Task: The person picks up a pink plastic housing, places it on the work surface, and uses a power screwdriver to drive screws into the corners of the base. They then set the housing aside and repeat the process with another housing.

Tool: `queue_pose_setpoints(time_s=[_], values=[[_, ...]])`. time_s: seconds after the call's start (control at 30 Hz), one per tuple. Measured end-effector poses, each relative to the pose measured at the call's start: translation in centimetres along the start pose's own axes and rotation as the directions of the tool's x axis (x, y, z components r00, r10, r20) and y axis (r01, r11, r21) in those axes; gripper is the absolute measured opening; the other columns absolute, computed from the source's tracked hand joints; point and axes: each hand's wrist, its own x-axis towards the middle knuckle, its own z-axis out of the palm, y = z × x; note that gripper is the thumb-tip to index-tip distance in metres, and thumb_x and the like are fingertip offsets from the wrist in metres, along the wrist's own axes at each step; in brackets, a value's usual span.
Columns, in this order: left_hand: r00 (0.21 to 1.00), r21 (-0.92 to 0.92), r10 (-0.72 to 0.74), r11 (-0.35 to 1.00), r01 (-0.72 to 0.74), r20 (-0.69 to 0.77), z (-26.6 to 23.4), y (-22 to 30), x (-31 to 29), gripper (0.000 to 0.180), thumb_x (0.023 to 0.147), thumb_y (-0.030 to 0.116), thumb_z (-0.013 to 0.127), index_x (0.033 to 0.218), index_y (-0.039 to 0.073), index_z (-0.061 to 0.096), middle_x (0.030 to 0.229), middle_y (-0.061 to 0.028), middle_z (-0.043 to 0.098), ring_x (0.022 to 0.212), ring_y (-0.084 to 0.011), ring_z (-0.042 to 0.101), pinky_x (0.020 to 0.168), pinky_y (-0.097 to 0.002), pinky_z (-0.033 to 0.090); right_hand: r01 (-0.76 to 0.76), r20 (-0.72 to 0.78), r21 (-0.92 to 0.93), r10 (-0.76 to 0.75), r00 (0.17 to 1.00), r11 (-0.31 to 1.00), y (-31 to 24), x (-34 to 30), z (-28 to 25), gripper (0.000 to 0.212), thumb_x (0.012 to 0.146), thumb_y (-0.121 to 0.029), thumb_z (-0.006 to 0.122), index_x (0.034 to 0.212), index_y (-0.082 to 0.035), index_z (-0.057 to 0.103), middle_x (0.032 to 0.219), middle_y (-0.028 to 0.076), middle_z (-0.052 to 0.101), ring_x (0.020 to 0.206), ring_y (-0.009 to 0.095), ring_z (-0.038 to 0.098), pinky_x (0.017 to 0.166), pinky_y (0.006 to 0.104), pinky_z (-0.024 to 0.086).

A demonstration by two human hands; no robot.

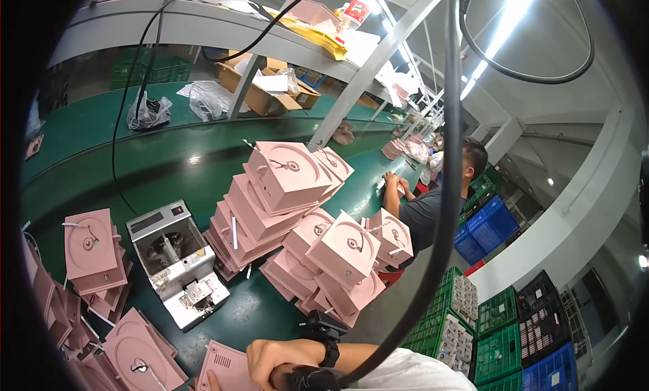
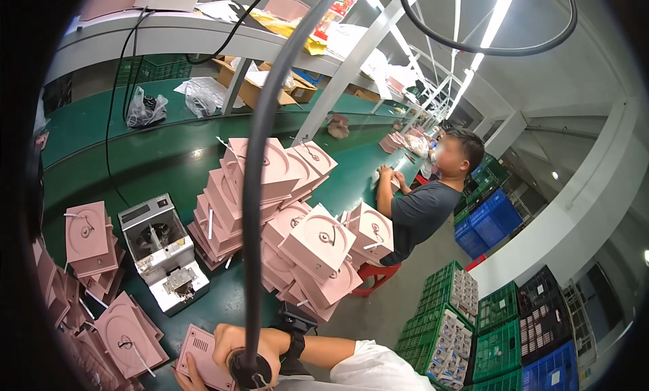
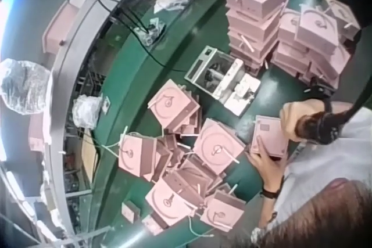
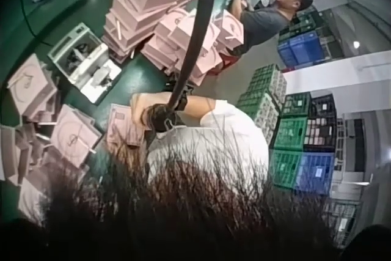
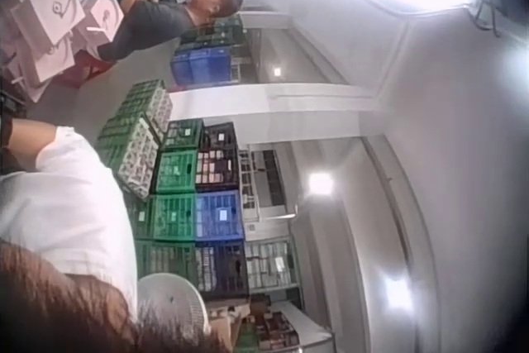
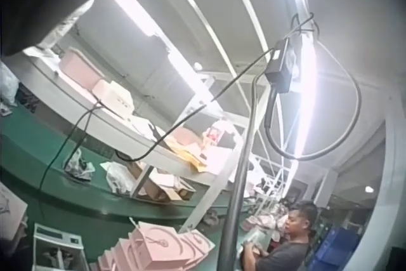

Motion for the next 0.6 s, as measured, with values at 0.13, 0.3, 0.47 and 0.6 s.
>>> queue_pose_setpoints(time_s=[0.13,0.3,0.47,0.6], values=[[1.000,-0.023,-0.002,1.000,0.002,-0.018,0.6,-0.5,0.2,0.102,0.076,0.032,0.086,0.159,0.006,0.033,0.139,-0.0373,0.040,0.132,-0.0577,0.035,0.115,-0.0647,0.026,-0.011,-0.031,0.119,0.015,0.999,0.993,-1.4,0.5,-1.6,0.033,0.063,-0.026,0.081,0.061,-0.008,0.054,0.054,-0.001,0.056,0.047,0.019,0.057,0.047,0.0267,0.040],[0.972,0.003,-0.073,0.997,0.075,-0.221,3.6,-1.2,-1.5,0.101,0.076,0.035,0.086,0.158,0.006,0.035,0.136,-0.0360,0.044,0.130,-0.0570,0.039,0.114,-0.0657,0.027,0.102,-0.255,0.076,-0.079,0.964,0.992,-4.5,3.0,-1.6,0.044,0.082,-0.036,0.082,0.062,-0.006,0.056,0.056,0.001,0.055,0.049,0.020,0.057,0.049,0.0296,0.044],[0.966,0.148,-0.109,0.978,0.146,-0.233,2.2,0.5,-3.7,0.098,0.077,0.037,0.086,0.156,0.004,0.038,0.132,-0.0348,0.049,0.126,-0.0546,0.045,0.113,-0.0645,0.030,0.159,-0.571,-0.047,-0.157,0.806,0.986,-4.3,3.5,-2.0,0.033,0.084,-0.029,0.080,0.082,-0.004,0.058,0.068,0.006,0.062,0.061,0.021,0.063,0.062,0.0369,0.051],[0.977,0.288,-0.178,0.948,0.138,0.119,-1.7,3.3,-4.0,0.097,0.075,0.039,0.085,0.155,0.006,0.041,0.129,-0.0325,0.053,0.118,-0.0490,0.052,0.106,-0.0575,0.038,0.173,-0.626,-0.137,-0.220,0.748,0.975,-4.7,2.8,-2.7,0.033,0.089,-0.028,0.078,0.092,-0.004,0.055,0.072,0.007,0.063,0.059,0.020,0.061,0.061,0.0376,0.050]])
